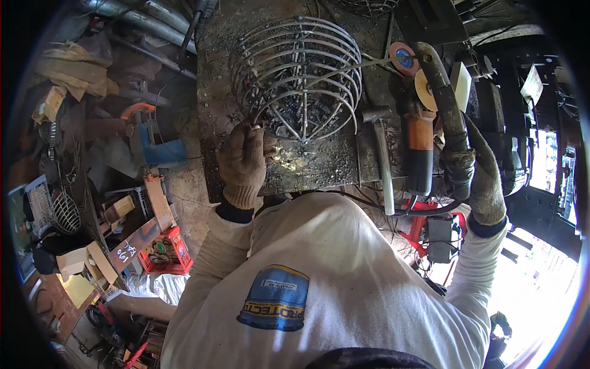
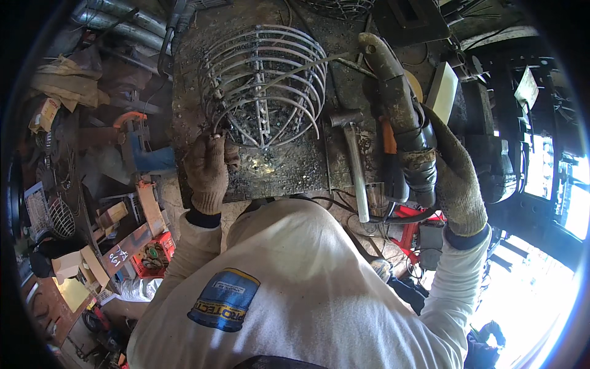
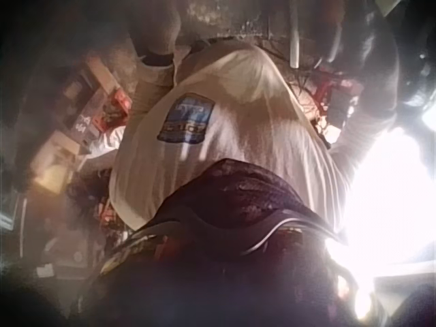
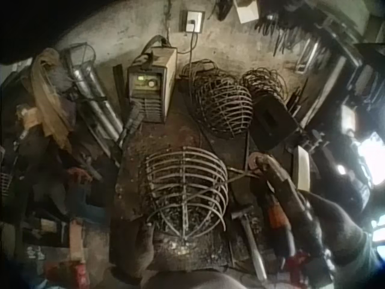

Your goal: The person uses a hammer and an angle grinder to manipulate a metal wire cage on a workbench, then performs spot welding at various wire intersections.

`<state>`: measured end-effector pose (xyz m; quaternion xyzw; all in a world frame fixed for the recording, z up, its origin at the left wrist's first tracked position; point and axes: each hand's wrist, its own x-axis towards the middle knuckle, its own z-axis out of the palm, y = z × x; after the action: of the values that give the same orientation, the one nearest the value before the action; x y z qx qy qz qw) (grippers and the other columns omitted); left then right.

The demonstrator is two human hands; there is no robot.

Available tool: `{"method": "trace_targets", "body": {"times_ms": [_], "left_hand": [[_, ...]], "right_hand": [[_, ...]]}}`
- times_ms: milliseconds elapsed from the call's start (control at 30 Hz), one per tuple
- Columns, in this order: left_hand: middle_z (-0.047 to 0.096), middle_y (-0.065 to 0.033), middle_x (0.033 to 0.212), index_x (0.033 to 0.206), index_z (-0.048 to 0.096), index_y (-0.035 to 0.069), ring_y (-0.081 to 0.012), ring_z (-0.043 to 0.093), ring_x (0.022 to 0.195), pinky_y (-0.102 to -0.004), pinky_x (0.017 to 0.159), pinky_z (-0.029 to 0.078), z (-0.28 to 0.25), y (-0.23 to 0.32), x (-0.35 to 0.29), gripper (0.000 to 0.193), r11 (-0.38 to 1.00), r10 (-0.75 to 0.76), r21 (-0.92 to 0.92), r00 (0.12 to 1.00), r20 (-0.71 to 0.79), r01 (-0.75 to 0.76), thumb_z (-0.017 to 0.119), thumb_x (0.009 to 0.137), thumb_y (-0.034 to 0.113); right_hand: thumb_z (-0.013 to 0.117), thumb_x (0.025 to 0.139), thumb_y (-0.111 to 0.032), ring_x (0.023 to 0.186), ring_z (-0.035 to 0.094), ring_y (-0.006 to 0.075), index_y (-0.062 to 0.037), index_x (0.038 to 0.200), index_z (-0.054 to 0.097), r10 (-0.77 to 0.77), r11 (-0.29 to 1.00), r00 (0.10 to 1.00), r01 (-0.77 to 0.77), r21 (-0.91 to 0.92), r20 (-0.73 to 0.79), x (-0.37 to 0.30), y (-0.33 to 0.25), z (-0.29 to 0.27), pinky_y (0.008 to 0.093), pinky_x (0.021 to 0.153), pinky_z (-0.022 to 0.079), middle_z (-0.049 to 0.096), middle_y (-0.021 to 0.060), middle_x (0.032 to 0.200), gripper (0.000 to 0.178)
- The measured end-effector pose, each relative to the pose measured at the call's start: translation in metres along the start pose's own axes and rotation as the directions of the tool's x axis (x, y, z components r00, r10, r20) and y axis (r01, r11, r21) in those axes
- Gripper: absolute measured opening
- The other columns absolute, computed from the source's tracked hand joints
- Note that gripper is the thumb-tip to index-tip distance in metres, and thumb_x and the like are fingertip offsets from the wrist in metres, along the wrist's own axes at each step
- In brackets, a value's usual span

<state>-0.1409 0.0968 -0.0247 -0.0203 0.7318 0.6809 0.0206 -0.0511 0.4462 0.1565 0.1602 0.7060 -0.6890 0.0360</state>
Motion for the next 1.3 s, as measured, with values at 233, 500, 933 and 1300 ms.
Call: {"method": "trace_targets", "body": {"times_ms": [233, 500, 933, 1300], "left_hand": [[0.068, -0.0067, 0.070, 0.105, 0.064, 0.002, -0.0115, 0.063, 0.055, -0.0259, 0.047, 0.050, 0.002, 0.014, -0.001, 0.018, 0.999, -0.022, 0.046, 1.000, -0.007, 0.022, 0.058, 0.101, 0.019], [0.069, -0.0074, 0.070, 0.104, 0.064, 0.001, -0.0127, 0.065, 0.055, -0.0267, 0.047, 0.052, 0.003, 0.010, -0.001, 0.018, 0.997, -0.062, -0.039, 0.998, -0.017, 0.062, 0.058, 0.101, 0.018], [0.072, -0.0107, 0.075, 0.114, 0.065, 0.000, -0.0146, 0.070, 0.058, -0.0255, 0.050, 0.055, 0.000, 0.007, -0.001, 0.022, 0.998, 0.040, 0.040, 0.999, -0.001, -0.040, 0.055, 0.101, 0.014], [0.072, -0.0111, 0.073, 0.111, 0.065, -0.001, -0.0155, 0.070, 0.057, -0.0259, 0.050, 0.056, 0.001, 0.007, 0.001, 0.021, 0.999, 0.004, 0.045, 1.000, 0.009, -0.004, 0.056, 0.101, 0.015]], "right_hand": [[0.059, 0.097, 0.000, 0.090, 0.065, 0.0097, -0.0001, 0.151, 0.034, 0.019, 0.999, 1.000, -0.019, -0.043, 0.005, 0.002, -0.004, 0.005, 0.0249, 0.076, 0.057, 0.064, 0.0104, 0.118, 0.060], [0.057, 0.098, -0.003, 0.097, 0.065, 0.0119, -0.0002, 0.151, 0.036, -0.003, 0.997, 1.000, 0.005, -0.073, 0.028, 0.002, -0.001, -0.003, 0.0264, 0.080, 0.056, 0.062, 0.0118, 0.126, 0.057], [0.060, 0.100, -0.018, 0.125, 0.056, 0.0212, 0.0053, 0.151, 0.033, -0.048, 0.991, 0.993, 0.061, -0.115, 0.111, 0.003, 0.000, -0.007, 0.0356, 0.107, 0.043, 0.053, 0.0173, 0.141, 0.063], [0.060, 0.099, -0.013, 0.129, 0.053, 0.0222, 0.0052, 0.150, 0.033, -0.136, 0.991, 0.989, 0.136, 0.002, 0.055, -0.005, 0.004, -0.020, 0.0368, 0.110, 0.042, 0.052, 0.0171, 0.144, 0.061]]}}
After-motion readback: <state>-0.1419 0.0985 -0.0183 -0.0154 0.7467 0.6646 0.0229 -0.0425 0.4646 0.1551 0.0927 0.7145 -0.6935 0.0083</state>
